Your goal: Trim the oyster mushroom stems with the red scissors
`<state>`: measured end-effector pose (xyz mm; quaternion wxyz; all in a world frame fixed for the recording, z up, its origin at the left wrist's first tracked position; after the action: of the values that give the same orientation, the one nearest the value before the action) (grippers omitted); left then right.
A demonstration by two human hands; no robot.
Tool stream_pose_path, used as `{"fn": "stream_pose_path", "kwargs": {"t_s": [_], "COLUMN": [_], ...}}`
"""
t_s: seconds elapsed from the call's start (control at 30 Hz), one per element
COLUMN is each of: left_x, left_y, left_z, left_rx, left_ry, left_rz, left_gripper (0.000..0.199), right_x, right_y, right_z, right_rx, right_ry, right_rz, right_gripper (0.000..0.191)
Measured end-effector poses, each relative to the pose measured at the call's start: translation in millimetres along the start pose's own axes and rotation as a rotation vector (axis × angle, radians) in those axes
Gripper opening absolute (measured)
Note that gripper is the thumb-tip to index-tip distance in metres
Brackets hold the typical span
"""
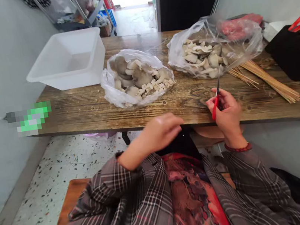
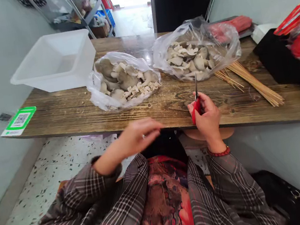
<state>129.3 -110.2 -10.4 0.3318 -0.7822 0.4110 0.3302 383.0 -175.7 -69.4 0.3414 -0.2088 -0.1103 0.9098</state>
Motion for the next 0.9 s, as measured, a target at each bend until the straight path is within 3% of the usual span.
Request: {"fn": "stream_pose_path", "kwargs": {"t_s": [0.07,0.17,0.3,0.47,0.57,0.67,0.77,0.9], "left_x": [35.1,79.7,114.6,127.1,113.0,76.4,23.9,-41.6], "left_y": [7.0,8.6,1.7,0.7,7.3,13.9,16.6,17.7], "left_z": [-14.1,-14.7,-2.7,2.1,-5.6,-12.9,-2.3,40.3], "left_rx": [0.092,0.076,0.107,0.028,0.034,0.072,-0.038,-0.328], "left_ry": [0.051,-0.171,-0.380,-0.326,-0.256,-0.121,-0.011,-0.179], "left_rz": [0.267,0.356,0.267,0.102,0.069,0.039,-0.159,-0.496], "left_gripper": [0.019,0.015,0.017,0.020,0.019,0.018,0.012,0.016], "right_x": [-0.1,-0.3,-0.7,-1.3,-1.3,1.8,14.1,52.1], "right_y": [0.7,1.8,2.5,4.0,4.5,0.5,-10.3,-32.2], "right_z": [-1.5,-2.8,-4.6,-9.5,-8.7,1.7,25.0,63.9], "right_rx": [-0.001,0.019,0.032,0.051,0.070,0.122,0.089,-0.125], "right_ry": [-0.005,-0.022,-0.022,-0.022,-0.027,-0.081,-0.153,-0.156], "right_rz": [0.000,-0.002,0.000,-0.006,0.000,0.030,0.113,0.337], "right_gripper": [0.046,0.047,0.050,0.052,0.052,0.052,0.053,0.046]}}
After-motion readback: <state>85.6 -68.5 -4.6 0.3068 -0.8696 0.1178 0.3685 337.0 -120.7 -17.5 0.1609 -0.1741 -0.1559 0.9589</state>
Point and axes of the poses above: each hand's wrist, its own y-axis away from the middle knuckle, its own x-axis out of the palm, z = x × y, the point moved 1 cm from there along -y, towards the middle knuckle, and after that the axes turned 1 degree about x, right-handed, at the moved point
